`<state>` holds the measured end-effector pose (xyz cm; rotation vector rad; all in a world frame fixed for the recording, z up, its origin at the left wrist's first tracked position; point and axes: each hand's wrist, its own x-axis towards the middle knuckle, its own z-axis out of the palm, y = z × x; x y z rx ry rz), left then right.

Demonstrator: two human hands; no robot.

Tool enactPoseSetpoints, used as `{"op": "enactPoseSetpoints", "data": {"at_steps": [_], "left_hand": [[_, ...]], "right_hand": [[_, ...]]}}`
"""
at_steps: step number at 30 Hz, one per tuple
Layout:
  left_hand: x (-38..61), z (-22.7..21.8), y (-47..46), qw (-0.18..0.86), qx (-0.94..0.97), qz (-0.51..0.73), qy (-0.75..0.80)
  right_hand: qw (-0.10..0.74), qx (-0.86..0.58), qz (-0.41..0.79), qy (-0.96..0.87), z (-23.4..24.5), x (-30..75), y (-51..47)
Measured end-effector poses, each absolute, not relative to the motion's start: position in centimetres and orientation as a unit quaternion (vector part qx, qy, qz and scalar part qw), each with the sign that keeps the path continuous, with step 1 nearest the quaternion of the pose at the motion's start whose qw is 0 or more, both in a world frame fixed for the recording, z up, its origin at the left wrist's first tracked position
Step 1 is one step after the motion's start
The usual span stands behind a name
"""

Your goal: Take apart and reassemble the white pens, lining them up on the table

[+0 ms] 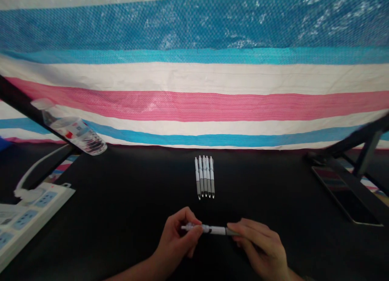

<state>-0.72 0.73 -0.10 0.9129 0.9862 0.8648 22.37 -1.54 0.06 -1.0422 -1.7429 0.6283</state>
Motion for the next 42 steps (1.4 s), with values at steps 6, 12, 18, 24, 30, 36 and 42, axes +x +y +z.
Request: {"op": "enactPoseSetpoints", "data": {"at_steps": [6,12,18,24,30,36,42], "left_hand": [[-0.8,0.1,1.1,0.687,0.421,0.418,0.419],[-1.2,-0.4,1.1,0.670,0.429,0.435,0.421],[-1.4,-0.5,1.1,0.660,0.421,0.446,0.434],[-1.4,-0.9,1.0,0.658,0.410,0.455,0.438],[-1.4,-1.0,1.0,0.663,0.401,0.458,0.436],[-1.4,-1.0,0.9,0.664,0.398,0.458,0.436],[-1.3,-1.0,1.1,0.660,0.395,0.465,0.438]], "right_hand": [[0.456,-0.485,0.384,-0.640,-0.7,22.2,-1.4],[0.331,-0.494,0.592,-0.544,-0.9,22.5,-1.0],[0.327,-0.503,0.598,-0.532,-0.4,22.4,-0.9],[0.336,-0.512,0.596,-0.520,-0.7,22.5,-0.8],[0.318,-0.514,0.609,-0.515,-0.7,22.6,-0.6],[0.325,-0.516,0.619,-0.495,-1.0,22.6,-0.6],[0.359,-0.505,0.618,-0.484,-0.8,22.6,-0.6]]}}
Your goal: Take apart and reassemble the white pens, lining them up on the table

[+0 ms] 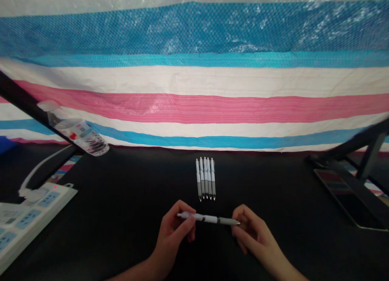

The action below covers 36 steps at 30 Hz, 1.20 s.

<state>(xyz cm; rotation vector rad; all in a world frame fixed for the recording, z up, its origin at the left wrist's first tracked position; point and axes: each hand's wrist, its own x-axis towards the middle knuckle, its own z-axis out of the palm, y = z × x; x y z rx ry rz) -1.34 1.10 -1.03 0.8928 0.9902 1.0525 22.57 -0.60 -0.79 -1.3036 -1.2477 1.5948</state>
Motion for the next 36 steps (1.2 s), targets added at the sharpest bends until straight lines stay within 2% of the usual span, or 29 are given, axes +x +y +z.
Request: {"op": "enactPoseSetpoints", "data": {"at_steps": [5,14,24,36], "left_hand": [[-1.4,-0.9,1.1,0.658,0.398,0.462,0.442],[-1.5,-0.5,1.3,0.645,0.392,0.475,0.453],[-2.0,0.2,2.5,0.604,0.337,0.546,0.472],[-1.8,0.7,2.6,0.623,0.305,0.542,0.475]], "right_hand": [[0.337,-0.504,0.635,-0.478,-0.5,22.5,-0.3],[0.434,-0.491,0.624,-0.426,-1.4,22.8,-0.7],[0.511,-0.473,0.622,-0.358,0.3,23.0,-0.7],[0.504,-0.479,0.626,-0.354,0.2,23.1,-0.5]]}}
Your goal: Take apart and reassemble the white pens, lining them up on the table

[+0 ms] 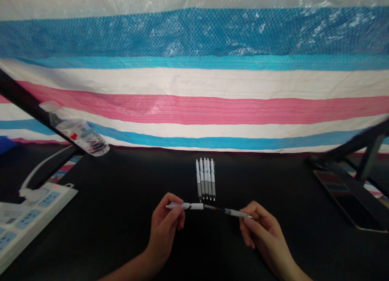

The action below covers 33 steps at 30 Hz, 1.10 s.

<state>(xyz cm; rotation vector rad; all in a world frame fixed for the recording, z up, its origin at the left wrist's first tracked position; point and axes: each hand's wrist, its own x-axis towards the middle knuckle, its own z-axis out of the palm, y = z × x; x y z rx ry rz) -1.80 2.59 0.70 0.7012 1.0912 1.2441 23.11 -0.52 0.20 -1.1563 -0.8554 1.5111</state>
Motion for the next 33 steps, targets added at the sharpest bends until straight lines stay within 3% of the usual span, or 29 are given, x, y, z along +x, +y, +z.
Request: {"op": "enactPoseSetpoints", "data": {"at_steps": [8,15,20,23,28,33], "left_hand": [[-1.3,-0.3,1.8,0.672,0.389,0.444,0.447],[-1.3,0.1,1.5,0.664,0.408,0.439,0.447],[-1.2,0.2,1.4,0.681,0.419,0.414,0.435],[-1.2,0.1,1.3,0.679,0.415,0.426,0.430],[-1.4,-0.3,1.5,0.655,0.403,0.452,0.452],[-1.4,-0.5,1.6,0.669,0.402,0.444,0.440]], "right_hand": [[0.434,-0.497,0.584,-0.473,-1.3,22.7,-1.0],[0.382,-0.521,0.476,-0.596,-1.4,22.9,-1.2],[0.328,-0.507,0.468,-0.646,-0.8,23.0,-1.2],[0.324,-0.488,0.510,-0.630,-1.1,22.8,-1.3],[0.386,-0.516,0.530,-0.551,-1.4,22.4,-1.1],[0.339,-0.501,0.481,-0.634,-0.9,22.7,-1.0]]}}
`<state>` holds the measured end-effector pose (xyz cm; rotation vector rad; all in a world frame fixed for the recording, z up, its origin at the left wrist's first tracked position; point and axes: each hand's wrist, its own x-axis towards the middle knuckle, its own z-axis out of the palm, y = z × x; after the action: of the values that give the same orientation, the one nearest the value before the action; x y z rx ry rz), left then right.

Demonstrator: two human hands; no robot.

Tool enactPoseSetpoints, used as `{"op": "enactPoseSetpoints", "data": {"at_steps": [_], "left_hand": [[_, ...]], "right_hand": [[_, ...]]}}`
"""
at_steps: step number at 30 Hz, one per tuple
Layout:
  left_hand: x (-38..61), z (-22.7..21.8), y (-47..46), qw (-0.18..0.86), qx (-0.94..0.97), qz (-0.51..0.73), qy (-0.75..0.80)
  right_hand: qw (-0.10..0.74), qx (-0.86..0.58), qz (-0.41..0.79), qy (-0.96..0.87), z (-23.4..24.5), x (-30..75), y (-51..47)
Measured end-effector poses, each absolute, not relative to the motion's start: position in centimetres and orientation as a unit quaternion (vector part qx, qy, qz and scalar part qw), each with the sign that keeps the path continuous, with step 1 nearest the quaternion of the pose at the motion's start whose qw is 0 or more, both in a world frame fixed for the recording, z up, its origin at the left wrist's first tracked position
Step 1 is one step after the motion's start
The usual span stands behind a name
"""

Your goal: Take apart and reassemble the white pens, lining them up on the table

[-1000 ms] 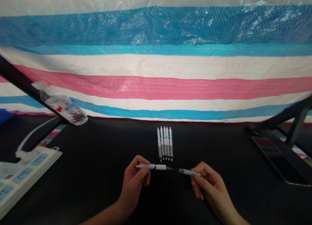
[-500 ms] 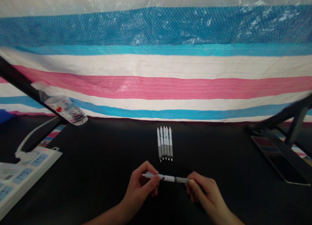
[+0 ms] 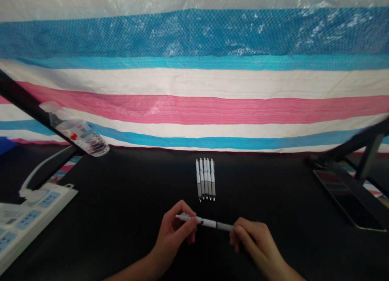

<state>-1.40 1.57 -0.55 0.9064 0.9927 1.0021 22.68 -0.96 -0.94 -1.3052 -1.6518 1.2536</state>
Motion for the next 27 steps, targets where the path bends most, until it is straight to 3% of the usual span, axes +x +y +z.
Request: {"op": "enactPoseSetpoints", "data": {"at_steps": [5,18,27], "left_hand": [[-1.3,-0.4,1.5,0.664,0.404,0.442,0.448],[-1.3,-0.1,1.5,0.669,0.416,0.433,0.439],[-1.5,0.1,1.7,0.643,0.481,0.420,0.423]], "right_hand": [[0.362,-0.516,0.477,-0.613,-1.5,22.6,-1.1],[0.278,-0.486,0.423,-0.712,-0.6,22.9,-1.0],[0.283,-0.506,0.521,-0.627,-0.7,22.9,-0.9]]}}
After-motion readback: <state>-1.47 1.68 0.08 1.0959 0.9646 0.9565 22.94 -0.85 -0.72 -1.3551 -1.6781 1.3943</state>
